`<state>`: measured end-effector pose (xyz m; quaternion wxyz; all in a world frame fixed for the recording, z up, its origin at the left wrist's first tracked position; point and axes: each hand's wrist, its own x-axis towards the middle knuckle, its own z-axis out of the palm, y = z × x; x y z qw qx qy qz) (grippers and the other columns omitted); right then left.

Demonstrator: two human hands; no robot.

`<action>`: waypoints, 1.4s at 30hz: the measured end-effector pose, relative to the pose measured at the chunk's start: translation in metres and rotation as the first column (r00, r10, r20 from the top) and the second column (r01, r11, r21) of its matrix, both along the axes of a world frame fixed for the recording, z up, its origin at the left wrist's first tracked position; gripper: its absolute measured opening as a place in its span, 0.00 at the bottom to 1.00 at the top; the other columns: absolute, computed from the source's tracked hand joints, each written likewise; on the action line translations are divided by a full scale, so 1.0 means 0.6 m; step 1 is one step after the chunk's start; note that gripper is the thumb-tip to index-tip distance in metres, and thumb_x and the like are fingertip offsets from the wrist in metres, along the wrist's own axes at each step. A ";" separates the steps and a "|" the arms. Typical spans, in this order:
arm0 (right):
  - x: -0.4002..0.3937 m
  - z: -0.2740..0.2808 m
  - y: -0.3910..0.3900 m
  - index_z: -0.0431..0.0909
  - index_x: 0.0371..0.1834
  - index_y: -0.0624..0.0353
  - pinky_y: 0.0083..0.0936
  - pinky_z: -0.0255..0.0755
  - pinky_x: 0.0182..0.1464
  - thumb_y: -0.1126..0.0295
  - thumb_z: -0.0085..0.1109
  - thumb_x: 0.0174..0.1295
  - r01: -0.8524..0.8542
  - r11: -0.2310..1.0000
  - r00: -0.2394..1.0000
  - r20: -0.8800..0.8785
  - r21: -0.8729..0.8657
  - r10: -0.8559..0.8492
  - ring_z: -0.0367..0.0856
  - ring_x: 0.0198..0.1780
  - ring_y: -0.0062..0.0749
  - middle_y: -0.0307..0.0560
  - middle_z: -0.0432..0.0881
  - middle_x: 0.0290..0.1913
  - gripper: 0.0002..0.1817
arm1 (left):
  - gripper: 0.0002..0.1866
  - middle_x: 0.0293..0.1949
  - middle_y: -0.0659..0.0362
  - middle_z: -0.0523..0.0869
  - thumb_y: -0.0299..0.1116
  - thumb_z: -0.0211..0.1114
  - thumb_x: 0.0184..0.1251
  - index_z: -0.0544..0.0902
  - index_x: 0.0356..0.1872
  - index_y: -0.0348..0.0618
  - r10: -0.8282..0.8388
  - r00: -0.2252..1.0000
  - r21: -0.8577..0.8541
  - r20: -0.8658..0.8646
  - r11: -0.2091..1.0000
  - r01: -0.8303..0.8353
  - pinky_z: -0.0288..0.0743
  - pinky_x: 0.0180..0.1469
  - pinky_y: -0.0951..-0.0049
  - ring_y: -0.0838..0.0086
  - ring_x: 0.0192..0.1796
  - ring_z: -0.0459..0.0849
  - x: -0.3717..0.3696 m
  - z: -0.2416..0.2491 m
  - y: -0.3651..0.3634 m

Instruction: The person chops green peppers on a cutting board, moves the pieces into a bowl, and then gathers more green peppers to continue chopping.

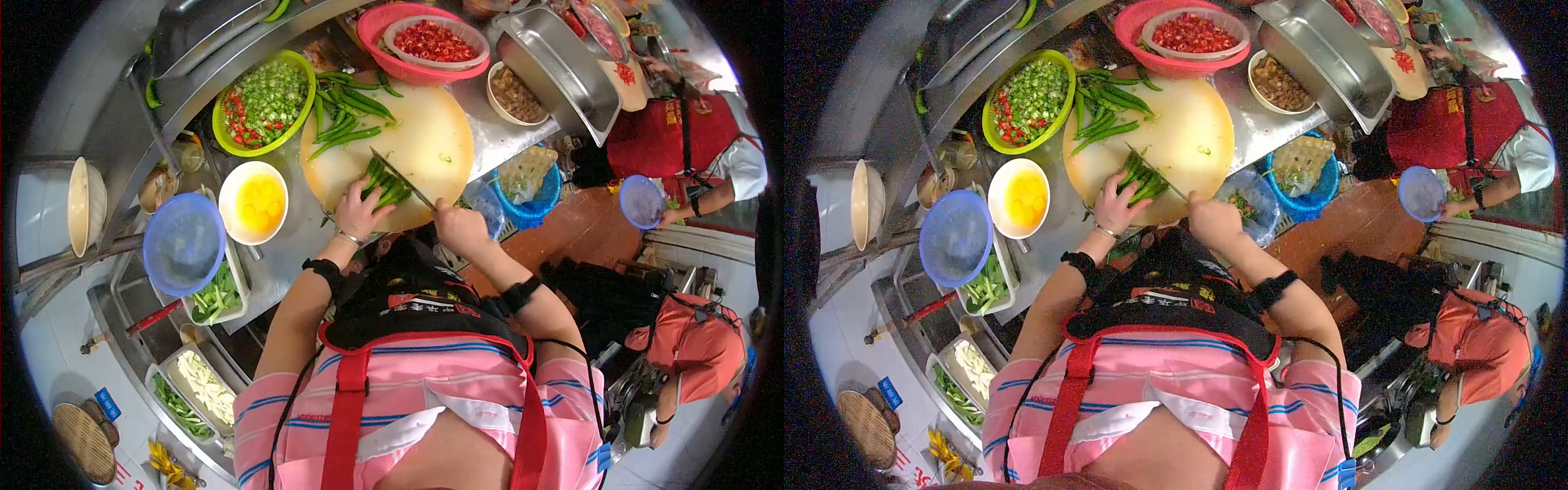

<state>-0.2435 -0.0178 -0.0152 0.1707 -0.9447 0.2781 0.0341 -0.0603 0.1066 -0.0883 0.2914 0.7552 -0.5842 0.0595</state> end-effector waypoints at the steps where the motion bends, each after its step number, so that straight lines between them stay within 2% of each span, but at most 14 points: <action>1: 0.011 -0.006 0.002 0.68 0.30 0.60 0.41 0.71 0.22 0.62 0.45 0.61 0.017 0.999 0.998 -0.060 0.032 -0.015 0.78 0.21 0.49 0.56 0.77 0.18 0.12 | 0.21 0.44 0.52 0.72 0.47 0.70 0.44 0.80 0.36 0.44 0.003 1.000 -0.010 0.005 1.000 -0.003 0.73 0.42 0.63 0.57 0.45 0.75 0.002 0.003 -0.002; 5: 0.048 -0.028 -0.011 0.68 0.32 0.60 0.40 0.72 0.23 0.61 0.44 0.62 0.005 1.000 0.996 -0.086 -0.027 -0.007 0.79 0.23 0.48 0.55 0.78 0.19 0.12 | 0.20 0.43 0.52 0.73 0.45 0.71 0.43 0.80 0.34 0.43 -0.019 1.000 -0.027 0.010 0.999 0.019 0.73 0.41 0.64 0.58 0.45 0.75 0.003 0.005 -0.004; 8: 0.029 0.006 -0.015 0.67 0.36 0.61 0.38 0.74 0.25 0.66 0.48 0.56 -0.012 0.999 0.999 -0.049 0.030 0.014 0.81 0.24 0.46 0.53 0.80 0.22 0.11 | 0.20 0.44 0.51 0.73 0.44 0.71 0.43 0.79 0.35 0.43 -0.002 1.000 0.017 -0.027 1.000 0.002 0.72 0.43 0.63 0.57 0.45 0.75 0.001 0.005 -0.002; 11: 0.017 0.036 -0.008 0.68 0.36 0.62 0.38 0.74 0.25 0.65 0.48 0.56 -0.002 0.994 0.987 -0.159 0.105 0.019 0.81 0.26 0.46 0.54 0.80 0.24 0.11 | 0.21 0.45 0.52 0.74 0.43 0.71 0.43 0.79 0.36 0.43 0.014 0.998 0.041 -0.056 0.999 -0.012 0.72 0.45 0.63 0.57 0.46 0.75 0.000 0.003 -0.003; 13: 0.023 -0.011 -0.001 0.68 0.33 0.60 0.39 0.73 0.23 0.62 0.43 0.62 -0.042 0.999 0.999 -0.028 0.031 0.043 0.79 0.21 0.48 0.54 0.78 0.18 0.12 | 0.20 0.45 0.52 0.74 0.42 0.71 0.43 0.79 0.37 0.43 -0.003 0.999 0.036 -0.052 0.999 0.005 0.71 0.45 0.63 0.57 0.46 0.75 -0.003 0.002 0.005; 15: 0.051 -0.033 -0.002 0.67 0.34 0.60 0.40 0.73 0.24 0.61 0.43 0.62 -0.052 0.999 0.998 -0.044 0.008 0.052 0.79 0.22 0.48 0.54 0.78 0.18 0.12 | 0.20 0.46 0.52 0.73 0.41 0.71 0.42 0.79 0.37 0.43 0.006 0.999 0.036 -0.050 0.999 -0.005 0.71 0.45 0.63 0.57 0.47 0.74 0.002 0.002 -0.001; 20: 0.038 0.002 -0.014 0.68 0.33 0.61 0.40 0.74 0.25 0.62 0.43 0.62 -0.048 0.998 0.999 -0.016 0.039 0.049 0.80 0.22 0.49 0.55 0.78 0.19 0.13 | 0.20 0.47 0.52 0.73 0.40 0.71 0.42 0.79 0.37 0.44 0.028 0.998 0.040 -0.051 0.999 -0.026 0.71 0.46 0.63 0.58 0.48 0.74 0.001 0.001 -0.002; 23: 0.029 0.012 -0.005 0.68 0.32 0.61 0.40 0.73 0.25 0.61 0.44 0.61 -0.022 0.995 0.988 -0.150 0.102 0.037 0.80 0.22 0.48 0.56 0.78 0.19 0.13 | 0.20 0.47 0.52 0.73 0.40 0.71 0.42 0.79 0.38 0.44 0.034 0.994 0.052 -0.104 0.998 -0.029 0.71 0.47 0.63 0.58 0.48 0.74 -0.002 -0.001 0.002; 26: 0.057 -0.039 -0.005 0.68 0.33 0.61 0.41 0.73 0.25 0.60 0.44 0.62 -0.061 0.998 0.997 -0.048 0.013 0.061 0.80 0.23 0.49 0.56 0.78 0.20 0.14 | 0.21 0.47 0.52 0.73 0.39 0.72 0.41 0.79 0.38 0.43 0.024 0.994 0.063 -0.107 0.998 -0.017 0.70 0.47 0.62 0.57 0.48 0.73 0.000 -0.002 0.002; 31: 0.046 0.012 -0.013 0.69 0.32 0.62 0.39 0.74 0.26 0.61 0.44 0.61 -0.023 0.995 0.999 -0.035 0.094 0.027 0.80 0.24 0.48 0.58 0.79 0.21 0.14 | 0.21 0.48 0.51 0.72 0.39 0.71 0.41 0.79 0.38 0.42 0.039 0.995 0.046 -0.097 0.998 -0.035 0.70 0.47 0.62 0.56 0.49 0.73 -0.001 0.002 -0.001; 35: 0.041 0.007 0.006 0.70 0.31 0.62 0.39 0.74 0.26 0.60 0.45 0.61 -0.005 0.991 0.992 -0.127 0.133 0.022 0.80 0.24 0.48 0.58 0.79 0.22 0.14 | 0.20 0.48 0.52 0.72 0.40 0.71 0.42 0.78 0.37 0.43 0.030 0.993 0.047 -0.114 0.999 -0.025 0.70 0.48 0.62 0.56 0.50 0.72 -0.001 -0.011 0.009; 37: 0.074 -0.021 -0.002 0.69 0.38 0.61 0.37 0.75 0.30 0.63 0.46 0.58 -0.087 0.995 0.975 -0.200 0.048 0.095 0.82 0.29 0.47 0.55 0.81 0.27 0.13 | 0.20 0.49 0.52 0.71 0.40 0.71 0.42 0.78 0.37 0.43 0.009 0.995 0.024 -0.097 1.000 -0.007 0.70 0.48 0.62 0.56 0.50 0.72 0.001 -0.006 0.002; 39: 0.076 -0.027 -0.009 0.69 0.38 0.61 0.38 0.75 0.30 0.63 0.47 0.57 -0.067 0.997 0.982 -0.177 0.033 0.072 0.82 0.29 0.46 0.55 0.81 0.27 0.13 | 0.21 0.50 0.52 0.71 0.41 0.71 0.42 0.78 0.38 0.43 0.057 0.989 0.119 -0.139 0.992 -0.041 0.69 0.48 0.61 0.57 0.51 0.71 -0.003 0.006 0.003; 42: 0.049 -0.013 -0.016 0.70 0.36 0.61 0.38 0.74 0.26 0.61 0.47 0.58 -0.046 0.999 0.996 -0.078 0.021 0.047 0.81 0.25 0.45 0.54 0.80 0.23 0.13 | 0.22 0.50 0.55 0.71 0.44 0.71 0.42 0.78 0.38 0.45 0.073 0.996 0.035 -0.047 0.997 -0.071 0.70 0.47 0.62 0.57 0.49 0.73 -0.005 0.035 0.007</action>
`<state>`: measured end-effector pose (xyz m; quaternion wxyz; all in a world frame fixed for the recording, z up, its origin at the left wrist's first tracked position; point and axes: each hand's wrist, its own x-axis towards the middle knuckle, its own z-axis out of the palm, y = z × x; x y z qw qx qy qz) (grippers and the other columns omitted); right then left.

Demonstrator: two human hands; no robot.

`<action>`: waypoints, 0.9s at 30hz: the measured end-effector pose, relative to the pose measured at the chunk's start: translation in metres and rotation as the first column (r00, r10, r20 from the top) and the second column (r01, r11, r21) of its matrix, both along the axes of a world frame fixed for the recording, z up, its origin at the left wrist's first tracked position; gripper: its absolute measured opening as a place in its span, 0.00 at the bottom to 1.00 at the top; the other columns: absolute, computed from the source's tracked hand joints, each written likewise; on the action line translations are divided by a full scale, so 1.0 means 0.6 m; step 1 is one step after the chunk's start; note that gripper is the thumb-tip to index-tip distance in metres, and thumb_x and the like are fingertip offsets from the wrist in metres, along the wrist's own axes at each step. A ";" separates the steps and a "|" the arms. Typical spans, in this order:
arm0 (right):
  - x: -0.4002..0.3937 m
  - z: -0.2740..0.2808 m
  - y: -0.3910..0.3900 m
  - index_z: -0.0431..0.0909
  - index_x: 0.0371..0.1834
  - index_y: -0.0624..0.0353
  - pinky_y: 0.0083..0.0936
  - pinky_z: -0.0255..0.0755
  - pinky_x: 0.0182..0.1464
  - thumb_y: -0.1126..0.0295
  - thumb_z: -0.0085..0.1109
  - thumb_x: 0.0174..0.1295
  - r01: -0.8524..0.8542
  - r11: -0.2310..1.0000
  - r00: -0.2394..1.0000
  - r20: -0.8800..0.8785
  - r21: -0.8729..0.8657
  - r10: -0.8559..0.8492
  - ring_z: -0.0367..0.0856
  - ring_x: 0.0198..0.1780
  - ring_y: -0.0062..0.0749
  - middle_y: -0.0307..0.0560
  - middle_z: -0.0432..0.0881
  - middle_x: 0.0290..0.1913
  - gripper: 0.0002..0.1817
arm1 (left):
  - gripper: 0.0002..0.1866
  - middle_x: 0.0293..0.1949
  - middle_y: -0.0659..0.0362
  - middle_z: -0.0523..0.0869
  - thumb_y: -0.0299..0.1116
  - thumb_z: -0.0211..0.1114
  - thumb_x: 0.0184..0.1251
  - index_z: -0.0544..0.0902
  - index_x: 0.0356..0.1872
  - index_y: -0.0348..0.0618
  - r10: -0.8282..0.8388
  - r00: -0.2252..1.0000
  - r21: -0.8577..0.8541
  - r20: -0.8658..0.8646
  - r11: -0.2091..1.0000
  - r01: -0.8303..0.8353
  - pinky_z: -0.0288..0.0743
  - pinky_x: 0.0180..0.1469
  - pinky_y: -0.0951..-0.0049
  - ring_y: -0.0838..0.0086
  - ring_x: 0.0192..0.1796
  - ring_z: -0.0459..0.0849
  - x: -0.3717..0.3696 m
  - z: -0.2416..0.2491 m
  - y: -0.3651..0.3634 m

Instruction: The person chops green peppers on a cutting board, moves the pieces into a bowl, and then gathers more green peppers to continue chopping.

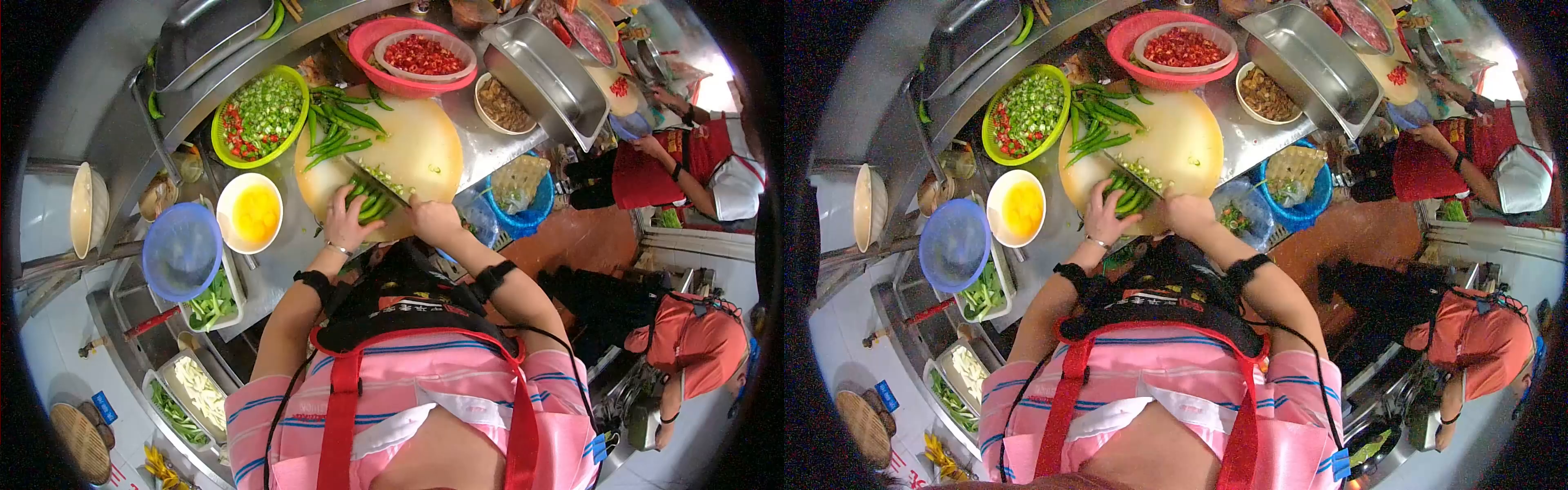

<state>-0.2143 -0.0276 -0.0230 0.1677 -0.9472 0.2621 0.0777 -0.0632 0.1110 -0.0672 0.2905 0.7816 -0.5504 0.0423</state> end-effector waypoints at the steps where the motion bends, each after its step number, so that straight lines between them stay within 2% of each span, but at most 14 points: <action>1: -0.010 0.012 0.000 0.71 0.33 0.61 0.38 0.74 0.23 0.59 0.46 0.60 0.001 1.000 0.996 0.085 0.004 -0.001 0.80 0.22 0.44 0.54 0.79 0.19 0.15 | 0.22 0.50 0.55 0.70 0.44 0.71 0.43 0.78 0.38 0.45 0.011 0.999 -0.039 0.050 0.999 -0.009 0.70 0.48 0.62 0.57 0.50 0.73 0.002 0.008 0.004; 4: -0.033 0.033 0.011 0.71 0.33 0.60 0.36 0.73 0.21 0.61 0.47 0.58 -0.024 1.000 0.998 0.053 -0.015 0.025 0.81 0.22 0.41 0.52 0.79 0.20 0.13 | 0.20 0.49 0.55 0.71 0.44 0.70 0.45 0.79 0.38 0.44 -0.050 0.999 -0.031 0.000 0.998 0.050 0.70 0.47 0.62 0.58 0.52 0.72 0.009 -0.026 0.025; 7: -0.004 -0.014 0.018 0.72 0.34 0.60 0.34 0.73 0.20 0.64 0.48 0.56 -0.091 0.996 0.996 -0.003 0.013 0.091 0.81 0.22 0.40 0.51 0.80 0.21 0.11 | 0.19 0.47 0.54 0.73 0.44 0.68 0.47 0.80 0.38 0.45 -0.105 0.994 -0.006 0.008 0.994 0.105 0.70 0.48 0.62 0.59 0.53 0.72 0.010 -0.053 0.027; 9: 0.012 -0.031 0.018 0.74 0.34 0.59 0.33 0.74 0.20 0.66 0.48 0.53 -0.091 0.995 0.993 -0.083 -0.041 0.088 0.81 0.23 0.37 0.48 0.81 0.23 0.10 | 0.18 0.47 0.55 0.74 0.45 0.67 0.50 0.80 0.38 0.45 -0.075 0.997 -0.010 0.025 0.997 0.075 0.71 0.48 0.62 0.59 0.52 0.73 0.009 -0.071 0.029; 10: 0.006 -0.061 0.014 0.75 0.34 0.59 0.31 0.75 0.20 0.67 0.48 0.53 -0.090 0.995 0.996 -0.024 -0.047 0.089 0.82 0.23 0.35 0.47 0.81 0.23 0.10 | 0.17 0.47 0.55 0.74 0.44 0.67 0.50 0.80 0.38 0.46 -0.103 0.994 -0.041 0.040 0.994 0.105 0.70 0.48 0.61 0.57 0.52 0.73 0.010 -0.071 0.027; 11: 0.003 -0.053 0.008 0.74 0.33 0.58 0.32 0.75 0.22 0.66 0.48 0.52 -0.092 0.996 0.995 -0.045 0.005 0.092 0.82 0.23 0.35 0.47 0.81 0.23 0.10 | 0.17 0.47 0.53 0.73 0.44 0.68 0.50 0.80 0.38 0.46 -0.130 0.990 -0.099 0.048 0.986 0.134 0.70 0.48 0.60 0.55 0.51 0.72 0.015 -0.086 0.024; 13: -0.001 -0.043 0.010 0.74 0.31 0.58 0.33 0.75 0.22 0.66 0.49 0.52 0.012 0.997 1.000 -0.018 -0.077 -0.013 0.82 0.23 0.37 0.48 0.81 0.23 0.09 | 0.16 0.46 0.52 0.73 0.42 0.68 0.50 0.79 0.36 0.44 -0.127 0.990 -0.056 0.069 0.990 0.131 0.70 0.48 0.58 0.53 0.51 0.72 0.013 -0.071 0.023; 16: -0.026 -0.037 -0.012 0.72 0.31 0.59 0.35 0.73 0.22 0.62 0.49 0.55 -0.003 0.997 0.991 0.132 -0.077 0.013 0.80 0.20 0.42 0.51 0.79 0.19 0.11 | 0.16 0.46 0.52 0.73 0.39 0.68 0.50 0.79 0.36 0.42 -0.120 0.986 -0.052 0.117 0.991 0.127 0.70 0.47 0.57 0.53 0.50 0.72 0.014 -0.054 -0.007; 19: -0.039 -0.028 -0.020 0.72 0.32 0.59 0.36 0.72 0.22 0.61 0.49 0.55 0.030 0.997 0.982 0.187 -0.066 -0.017 0.79 0.20 0.43 0.51 0.79 0.18 0.11 | 0.15 0.47 0.51 0.72 0.37 0.68 0.50 0.78 0.37 0.41 -0.087 0.992 -0.033 0.094 0.995 0.091 0.69 0.48 0.56 0.53 0.49 0.72 0.011 -0.041 -0.014; 21: -0.039 -0.019 -0.015 0.72 0.32 0.58 0.37 0.72 0.22 0.62 0.49 0.55 0.018 0.998 0.981 0.193 -0.053 -0.007 0.79 0.19 0.43 0.52 0.79 0.18 0.11 | 0.15 0.47 0.51 0.72 0.36 0.68 0.50 0.78 0.37 0.42 -0.075 0.997 -0.011 0.009 0.997 0.075 0.69 0.48 0.57 0.53 0.50 0.72 0.009 -0.029 -0.013; 23: -0.041 -0.015 -0.009 0.71 0.32 0.58 0.38 0.72 0.22 0.62 0.49 0.55 0.001 1.000 0.980 0.197 -0.027 0.005 0.79 0.19 0.44 0.52 0.79 0.18 0.11 | 0.15 0.47 0.51 0.72 0.36 0.68 0.49 0.78 0.37 0.42 -0.108 0.994 -0.036 0.011 0.993 0.108 0.69 0.49 0.58 0.54 0.50 0.72 0.010 -0.036 -0.011; 25: -0.039 -0.017 -0.002 0.70 0.35 0.58 0.38 0.71 0.20 0.64 0.49 0.55 -0.010 0.998 0.996 0.082 -0.064 0.015 0.78 0.18 0.44 0.52 0.78 0.17 0.10 | 0.15 0.46 0.52 0.74 0.37 0.68 0.48 0.79 0.37 0.44 -0.150 0.988 -0.057 0.034 0.987 0.152 0.68 0.51 0.59 0.56 0.51 0.72 0.016 -0.050 -0.003; 26: -0.040 -0.032 -0.008 0.69 0.36 0.59 0.37 0.71 0.18 0.64 0.49 0.55 -0.033 0.995 0.995 0.093 -0.097 0.042 0.78 0.18 0.44 0.52 0.78 0.17 0.11 | 0.14 0.45 0.54 0.75 0.37 0.68 0.48 0.80 0.36 0.44 -0.113 0.993 -0.113 0.046 0.987 0.117 0.68 0.51 0.59 0.58 0.51 0.72 0.016 -0.068 -0.005; 27: -0.045 -0.048 -0.013 0.69 0.38 0.59 0.37 0.70 0.17 0.65 0.48 0.55 -0.059 0.991 0.992 0.106 -0.124 0.073 0.78 0.18 0.44 0.52 0.78 0.17 0.11 | 0.13 0.45 0.55 0.75 0.36 0.67 0.48 0.81 0.36 0.45 -0.100 0.995 -0.080 -0.015 0.992 0.099 0.68 0.50 0.60 0.58 0.50 0.73 0.016 -0.072 -0.006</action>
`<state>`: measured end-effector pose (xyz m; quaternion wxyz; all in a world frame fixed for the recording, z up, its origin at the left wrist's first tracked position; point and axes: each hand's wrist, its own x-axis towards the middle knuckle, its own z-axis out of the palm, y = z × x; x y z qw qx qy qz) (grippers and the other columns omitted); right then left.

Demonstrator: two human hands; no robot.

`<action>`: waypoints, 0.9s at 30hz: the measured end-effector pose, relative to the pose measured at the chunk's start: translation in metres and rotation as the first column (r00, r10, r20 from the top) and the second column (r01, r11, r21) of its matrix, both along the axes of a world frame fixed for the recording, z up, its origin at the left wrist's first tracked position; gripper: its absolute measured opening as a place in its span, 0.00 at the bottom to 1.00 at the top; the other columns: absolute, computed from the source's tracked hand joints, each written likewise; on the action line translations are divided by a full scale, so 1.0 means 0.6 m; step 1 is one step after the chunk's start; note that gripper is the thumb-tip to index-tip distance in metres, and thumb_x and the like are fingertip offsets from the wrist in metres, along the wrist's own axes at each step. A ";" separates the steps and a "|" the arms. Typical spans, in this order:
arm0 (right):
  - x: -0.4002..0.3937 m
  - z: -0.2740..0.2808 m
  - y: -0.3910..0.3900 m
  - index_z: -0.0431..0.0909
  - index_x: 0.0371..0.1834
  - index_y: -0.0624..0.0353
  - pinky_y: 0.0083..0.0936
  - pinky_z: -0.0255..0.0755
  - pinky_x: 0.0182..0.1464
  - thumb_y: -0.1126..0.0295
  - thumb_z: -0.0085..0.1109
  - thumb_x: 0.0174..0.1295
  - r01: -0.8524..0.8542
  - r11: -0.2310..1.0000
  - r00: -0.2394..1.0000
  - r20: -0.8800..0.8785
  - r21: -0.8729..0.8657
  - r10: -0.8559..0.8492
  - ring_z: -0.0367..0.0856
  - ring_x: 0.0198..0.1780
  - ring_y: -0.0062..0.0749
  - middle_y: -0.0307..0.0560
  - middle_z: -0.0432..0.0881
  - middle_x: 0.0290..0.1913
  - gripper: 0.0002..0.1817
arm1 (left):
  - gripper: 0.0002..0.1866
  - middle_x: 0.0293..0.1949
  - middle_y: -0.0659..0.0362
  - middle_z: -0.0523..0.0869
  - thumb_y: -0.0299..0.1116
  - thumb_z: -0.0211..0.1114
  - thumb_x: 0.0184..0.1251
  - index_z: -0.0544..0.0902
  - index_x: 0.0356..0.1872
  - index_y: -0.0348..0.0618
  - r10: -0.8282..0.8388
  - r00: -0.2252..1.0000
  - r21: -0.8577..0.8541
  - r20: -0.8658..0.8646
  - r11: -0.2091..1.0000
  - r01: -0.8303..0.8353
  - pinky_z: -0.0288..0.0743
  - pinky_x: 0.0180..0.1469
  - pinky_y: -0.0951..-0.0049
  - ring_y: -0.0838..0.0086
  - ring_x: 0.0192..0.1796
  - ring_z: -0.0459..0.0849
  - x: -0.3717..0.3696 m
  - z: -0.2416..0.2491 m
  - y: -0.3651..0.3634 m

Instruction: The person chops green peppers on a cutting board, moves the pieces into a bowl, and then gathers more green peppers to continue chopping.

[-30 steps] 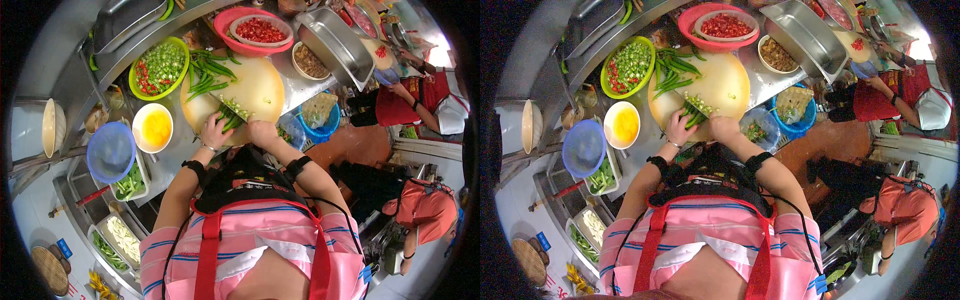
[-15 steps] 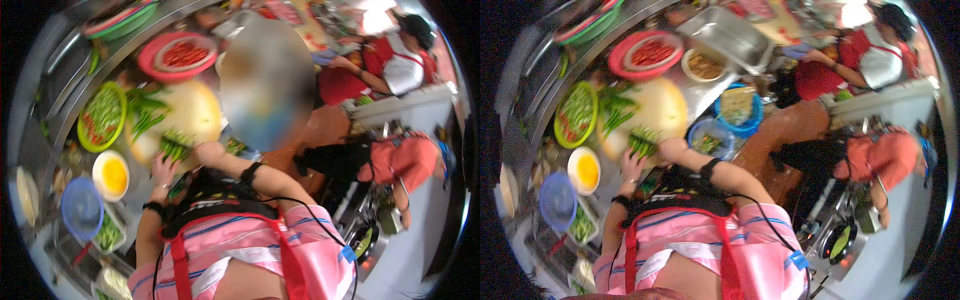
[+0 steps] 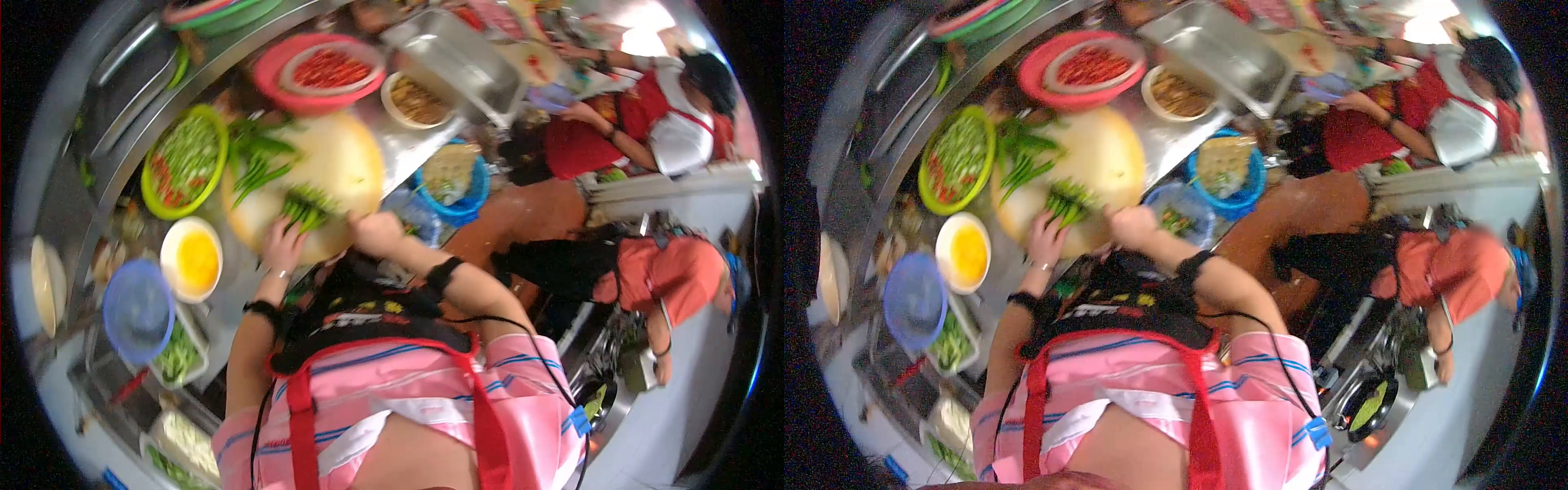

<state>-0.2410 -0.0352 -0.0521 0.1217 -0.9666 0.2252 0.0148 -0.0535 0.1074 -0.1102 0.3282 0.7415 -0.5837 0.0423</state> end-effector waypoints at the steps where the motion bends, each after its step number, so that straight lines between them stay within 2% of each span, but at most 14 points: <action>1: -0.005 0.014 0.002 0.68 0.38 0.59 0.37 0.70 0.16 0.65 0.48 0.55 0.000 1.000 0.999 0.051 0.020 -0.001 0.78 0.18 0.44 0.52 0.78 0.17 0.11 | 0.14 0.44 0.55 0.75 0.37 0.67 0.48 0.81 0.36 0.45 -0.017 1.000 -0.007 0.022 1.000 0.017 0.69 0.49 0.61 0.58 0.49 0.73 0.000 0.011 -0.001; 2: -0.005 0.039 0.000 0.68 0.38 0.59 0.36 0.69 0.15 0.66 0.48 0.55 0.001 0.999 0.995 0.104 0.034 -0.004 0.78 0.18 0.44 0.52 0.77 0.17 0.11 | 0.14 0.43 0.56 0.75 0.37 0.68 0.47 0.81 0.36 0.45 -0.021 1.000 -0.008 0.023 1.000 0.021 0.69 0.48 0.62 0.59 0.49 0.74 0.000 0.013 -0.001; 4: -0.005 0.070 0.008 0.68 0.37 0.59 0.37 0.70 0.17 0.66 0.47 0.55 0.031 0.998 0.999 0.017 0.050 -0.032 0.79 0.19 0.43 0.53 0.78 0.18 0.10 | 0.14 0.41 0.56 0.76 0.37 0.68 0.48 0.81 0.36 0.44 -0.021 0.996 -0.039 0.084 0.999 0.024 0.70 0.48 0.64 0.61 0.48 0.74 0.002 0.013 -0.003; 5: 0.006 0.063 0.013 0.68 0.37 0.59 0.37 0.70 0.17 0.66 0.47 0.55 0.007 0.998 1.000 0.025 0.067 -0.009 0.79 0.19 0.43 0.53 0.78 0.18 0.10 | 0.14 0.41 0.56 0.76 0.38 0.67 0.48 0.81 0.36 0.44 -0.023 0.996 -0.048 0.084 0.998 0.027 0.70 0.48 0.66 0.61 0.48 0.74 0.001 0.018 -0.003; 7: 0.016 0.056 0.015 0.68 0.35 0.60 0.37 0.71 0.19 0.64 0.46 0.58 0.031 0.994 0.992 -0.121 0.108 -0.018 0.79 0.20 0.45 0.54 0.78 0.18 0.10 | 0.14 0.41 0.55 0.76 0.37 0.68 0.47 0.81 0.35 0.43 -0.018 0.997 -0.024 0.078 0.999 0.020 0.70 0.48 0.65 0.61 0.48 0.74 0.001 0.026 -0.004; 8: 0.026 0.047 0.019 0.68 0.35 0.60 0.37 0.71 0.19 0.64 0.46 0.58 0.030 0.993 0.992 -0.125 0.118 -0.015 0.79 0.20 0.45 0.54 0.78 0.18 0.10 | 0.15 0.41 0.55 0.77 0.36 0.69 0.46 0.81 0.35 0.42 -0.036 0.997 -0.006 0.065 0.999 0.036 0.71 0.48 0.65 0.60 0.48 0.75 0.000 0.029 -0.001; 10: 0.055 0.033 0.015 0.69 0.38 0.60 0.38 0.75 0.25 0.68 0.45 0.54 -0.001 0.999 0.982 -0.191 0.047 0.010 0.81 0.25 0.46 0.55 0.80 0.23 0.10 | 0.14 0.41 0.55 0.76 0.36 0.69 0.47 0.81 0.35 0.42 -0.041 0.996 -0.015 0.080 0.999 0.042 0.71 0.47 0.65 0.60 0.48 0.75 0.002 0.033 -0.005; 11: 0.056 0.033 0.010 0.69 0.38 0.60 0.38 0.75 0.25 0.68 0.45 0.54 0.000 0.999 0.983 -0.185 0.042 0.007 0.81 0.25 0.46 0.55 0.80 0.23 0.10 | 0.14 0.40 0.55 0.76 0.36 0.68 0.47 0.81 0.35 0.42 -0.040 0.994 -0.018 0.101 0.999 0.042 0.71 0.47 0.66 0.61 0.48 0.74 0.001 0.036 -0.003; 13: 0.052 0.047 0.007 0.67 0.34 0.61 0.39 0.73 0.23 0.61 0.43 0.61 0.010 0.998 0.995 -0.101 0.065 -0.003 0.80 0.22 0.48 0.55 0.78 0.19 0.13 | 0.13 0.40 0.56 0.76 0.36 0.67 0.48 0.80 0.35 0.42 -0.040 0.992 -0.020 0.120 0.999 0.043 0.71 0.47 0.67 0.62 0.48 0.74 0.002 0.036 -0.001; 16: 0.028 0.093 0.012 0.68 0.34 0.61 0.39 0.74 0.24 0.63 0.46 0.59 0.043 0.992 0.990 -0.141 0.121 -0.025 0.80 0.22 0.47 0.55 0.79 0.20 0.11 | 0.13 0.40 0.56 0.76 0.36 0.67 0.49 0.80 0.35 0.42 -0.035 0.996 -0.024 0.087 0.999 0.037 0.70 0.48 0.67 0.62 0.48 0.74 0.000 0.037 -0.002; 19: 0.034 0.046 0.019 0.68 0.34 0.62 0.38 0.74 0.24 0.63 0.46 0.58 0.020 0.990 0.994 -0.107 0.138 -0.005 0.80 0.23 0.48 0.55 0.79 0.21 0.12 | 0.13 0.41 0.55 0.76 0.36 0.67 0.49 0.80 0.36 0.42 -0.047 0.996 0.007 0.075 0.999 0.047 0.70 0.48 0.67 0.61 0.48 0.74 -0.002 0.031 0.004; 21: 0.055 0.030 0.021 0.67 0.34 0.62 0.39 0.74 0.25 0.61 0.44 0.60 0.016 0.993 0.989 -0.150 0.119 0.002 0.80 0.23 0.49 0.56 0.79 0.21 0.13 | 0.13 0.41 0.55 0.76 0.36 0.66 0.50 0.80 0.37 0.43 -0.034 0.995 0.009 0.099 0.999 0.034 0.70 0.48 0.66 0.61 0.48 0.74 0.000 0.027 -0.002; 24: 0.059 0.042 0.013 0.67 0.34 0.61 0.39 0.74 0.25 0.63 0.42 0.61 0.013 0.996 0.982 -0.187 0.088 0.004 0.80 0.23 0.50 0.56 0.79 0.20 0.12 | 0.12 0.41 0.56 0.76 0.35 0.65 0.51 0.80 0.37 0.43 -0.004 0.998 0.004 0.064 1.000 0.004 0.71 0.47 0.66 0.60 0.48 0.74 -0.002 0.030 0.000; 27: 0.040 0.079 0.009 0.67 0.34 0.61 0.38 0.74 0.24 0.65 0.44 0.59 0.007 0.992 0.991 -0.130 0.129 0.010 0.80 0.22 0.47 0.54 0.79 0.20 0.10 | 0.11 0.41 0.56 0.76 0.35 0.65 0.52 0.80 0.37 0.44 0.021 1.000 -0.015 0.018 1.000 -0.021 0.71 0.45 0.66 0.60 0.47 0.74 -0.003 0.031 0.001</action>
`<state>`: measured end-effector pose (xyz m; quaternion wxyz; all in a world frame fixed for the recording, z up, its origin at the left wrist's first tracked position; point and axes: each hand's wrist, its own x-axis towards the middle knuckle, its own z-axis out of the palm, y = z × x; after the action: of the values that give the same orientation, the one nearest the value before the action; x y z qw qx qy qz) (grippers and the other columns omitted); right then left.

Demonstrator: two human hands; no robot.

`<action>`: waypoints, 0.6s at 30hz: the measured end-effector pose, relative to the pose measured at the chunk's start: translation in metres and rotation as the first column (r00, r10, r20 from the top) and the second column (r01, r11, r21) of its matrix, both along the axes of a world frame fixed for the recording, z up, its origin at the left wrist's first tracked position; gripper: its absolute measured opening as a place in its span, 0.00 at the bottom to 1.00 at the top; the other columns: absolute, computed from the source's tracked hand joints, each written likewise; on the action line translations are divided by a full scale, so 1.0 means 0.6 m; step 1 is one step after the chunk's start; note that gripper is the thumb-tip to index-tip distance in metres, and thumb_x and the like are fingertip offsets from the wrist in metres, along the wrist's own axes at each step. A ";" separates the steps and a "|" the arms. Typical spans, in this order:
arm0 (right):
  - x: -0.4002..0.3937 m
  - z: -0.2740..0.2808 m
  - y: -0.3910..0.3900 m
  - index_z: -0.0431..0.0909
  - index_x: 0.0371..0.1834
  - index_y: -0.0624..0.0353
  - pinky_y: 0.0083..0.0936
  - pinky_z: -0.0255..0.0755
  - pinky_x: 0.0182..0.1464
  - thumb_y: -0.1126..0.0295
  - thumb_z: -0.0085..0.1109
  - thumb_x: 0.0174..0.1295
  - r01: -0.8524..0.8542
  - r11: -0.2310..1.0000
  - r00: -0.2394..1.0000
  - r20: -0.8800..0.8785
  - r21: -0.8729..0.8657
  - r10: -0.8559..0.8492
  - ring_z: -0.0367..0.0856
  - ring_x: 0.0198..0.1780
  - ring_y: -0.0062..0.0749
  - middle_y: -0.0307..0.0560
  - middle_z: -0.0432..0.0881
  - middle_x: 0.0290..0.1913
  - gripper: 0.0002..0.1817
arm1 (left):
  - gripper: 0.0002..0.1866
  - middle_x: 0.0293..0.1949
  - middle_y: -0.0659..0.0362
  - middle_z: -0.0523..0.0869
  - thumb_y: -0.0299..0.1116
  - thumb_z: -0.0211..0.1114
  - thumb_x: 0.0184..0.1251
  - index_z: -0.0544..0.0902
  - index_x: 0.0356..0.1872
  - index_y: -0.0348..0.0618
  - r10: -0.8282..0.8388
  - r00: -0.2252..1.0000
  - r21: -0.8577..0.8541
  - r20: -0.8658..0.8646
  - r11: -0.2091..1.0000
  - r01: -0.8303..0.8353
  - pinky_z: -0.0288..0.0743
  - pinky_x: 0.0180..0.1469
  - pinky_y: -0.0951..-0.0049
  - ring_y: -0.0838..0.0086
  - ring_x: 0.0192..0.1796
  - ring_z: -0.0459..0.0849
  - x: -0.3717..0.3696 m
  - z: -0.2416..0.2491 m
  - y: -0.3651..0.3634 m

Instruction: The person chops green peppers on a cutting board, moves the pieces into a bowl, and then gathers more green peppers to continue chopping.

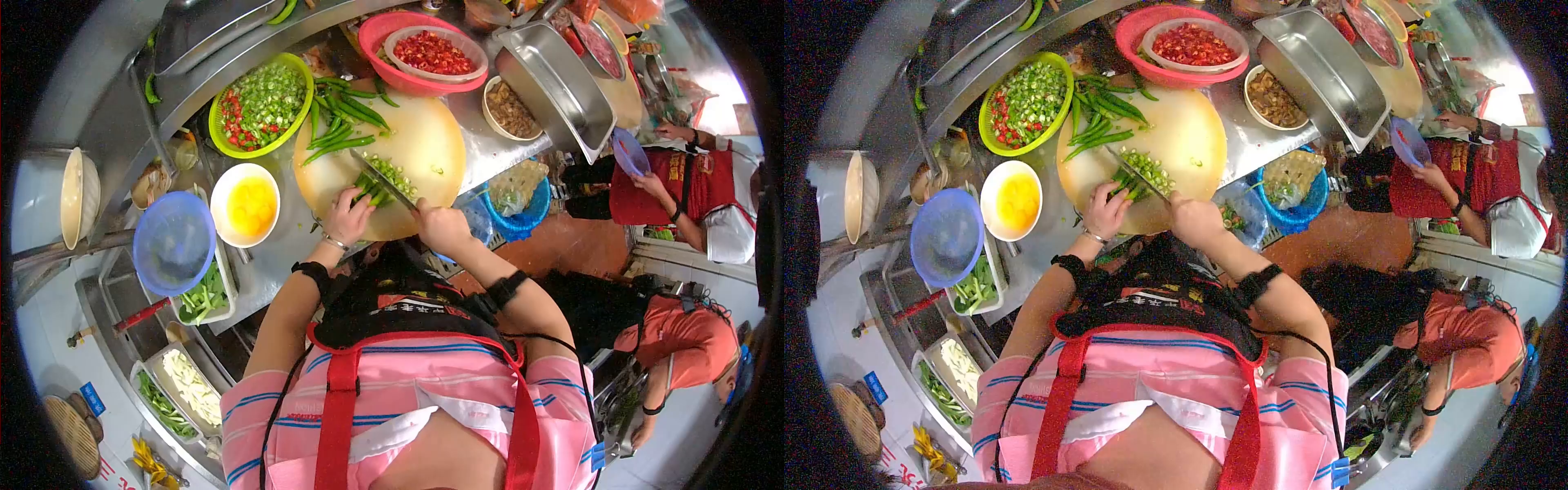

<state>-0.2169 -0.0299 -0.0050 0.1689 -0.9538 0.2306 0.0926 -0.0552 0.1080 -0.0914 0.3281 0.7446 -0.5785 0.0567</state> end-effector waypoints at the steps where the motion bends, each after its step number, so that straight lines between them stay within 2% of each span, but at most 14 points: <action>1: -0.005 0.005 0.004 0.68 0.34 0.61 0.39 0.74 0.23 0.64 0.44 0.59 0.008 1.000 1.000 -0.004 0.012 -0.008 0.80 0.22 0.47 0.54 0.79 0.20 0.11 | 0.11 0.41 0.56 0.76 0.35 0.65 0.52 0.80 0.37 0.44 0.007 1.000 0.005 -0.005 1.000 -0.007 0.71 0.45 0.66 0.60 0.47 0.74 -0.001 -0.002 0.000; 3: -0.002 -0.013 0.013 0.68 0.33 0.61 0.39 0.73 0.23 0.63 0.44 0.59 0.016 0.999 1.000 -0.008 0.029 -0.015 0.80 0.21 0.47 0.55 0.79 0.19 0.11 | 0.12 0.41 0.56 0.76 0.35 0.65 0.52 0.80 0.37 0.42 -0.022 1.000 -0.025 -0.020 0.999 0.021 0.72 0.44 0.65 0.60 0.46 0.75 -0.003 -0.003 -0.001; 5: 0.018 -0.063 0.016 0.69 0.31 0.61 0.41 0.73 0.23 0.59 0.44 0.62 -0.016 0.998 0.999 0.038 -0.052 0.018 0.79 0.21 0.49 0.56 0.78 0.19 0.15 | 0.12 0.41 0.56 0.75 0.35 0.65 0.52 0.80 0.36 0.42 -0.019 1.000 -0.017 -0.009 1.000 0.019 0.72 0.44 0.65 0.60 0.45 0.75 -0.005 -0.005 0.005; 6: 0.026 -0.052 0.009 0.69 0.31 0.61 0.41 0.73 0.23 0.59 0.44 0.62 -0.018 0.998 0.998 0.051 -0.062 0.021 0.79 0.21 0.49 0.56 0.78 0.19 0.15 | 0.12 0.41 0.55 0.75 0.35 0.65 0.52 0.80 0.36 0.42 -0.014 1.000 -0.016 0.003 1.000 0.014 0.72 0.44 0.65 0.60 0.45 0.75 0.000 -0.003 0.000; 8: 0.021 -0.029 0.005 0.70 0.35 0.61 0.39 0.75 0.28 0.68 0.47 0.54 0.011 0.999 0.998 -0.055 -0.030 -0.012 0.81 0.26 0.47 0.54 0.80 0.24 0.10 | 0.12 0.39 0.55 0.76 0.34 0.66 0.50 0.80 0.35 0.41 -0.014 1.000 -0.045 -0.003 0.999 0.014 0.72 0.43 0.65 0.60 0.44 0.76 0.000 -0.003 0.001; 11: -0.003 0.031 0.006 0.70 0.35 0.61 0.38 0.75 0.28 0.68 0.45 0.55 0.036 0.998 0.998 -0.046 0.044 -0.034 0.82 0.26 0.46 0.54 0.81 0.24 0.09 | 0.12 0.38 0.55 0.76 0.34 0.68 0.49 0.80 0.34 0.41 0.008 1.000 -0.080 -0.028 0.997 -0.010 0.71 0.42 0.65 0.60 0.43 0.76 -0.001 -0.006 -0.003; 15: 0.012 -0.018 0.025 0.70 0.37 0.61 0.38 0.75 0.28 0.66 0.43 0.57 0.011 0.999 0.996 -0.083 0.053 -0.007 0.82 0.27 0.44 0.53 0.81 0.25 0.11 | 0.12 0.38 0.53 0.75 0.35 0.67 0.50 0.80 0.33 0.40 -0.009 1.000 -0.028 -0.006 1.000 0.009 0.71 0.43 0.65 0.58 0.43 0.76 -0.001 -0.003 -0.001; 17: 0.034 -0.036 0.021 0.69 0.39 0.62 0.37 0.75 0.28 0.64 0.42 0.59 -0.033 0.999 0.989 -0.146 -0.022 0.029 0.82 0.28 0.45 0.53 0.81 0.26 0.13 | 0.12 0.38 0.53 0.75 0.35 0.67 0.50 0.80 0.34 0.40 -0.002 1.000 -0.027 0.016 1.000 0.002 0.71 0.43 0.66 0.59 0.44 0.75 0.005 -0.006 -0.007; 18: 0.035 -0.036 0.016 0.69 0.41 0.63 0.37 0.75 0.29 0.64 0.42 0.59 -0.005 1.000 0.992 -0.129 0.016 0.007 0.82 0.28 0.45 0.54 0.81 0.26 0.14 | 0.12 0.38 0.53 0.75 0.35 0.67 0.50 0.80 0.34 0.41 0.010 1.000 0.008 -0.019 1.000 -0.009 0.71 0.43 0.66 0.59 0.44 0.75 0.003 0.000 -0.004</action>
<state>-0.1960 -0.0201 -0.0268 0.1607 -0.9452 0.2374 0.1562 -0.0537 0.1058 -0.0913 0.3302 0.7492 -0.5721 0.0490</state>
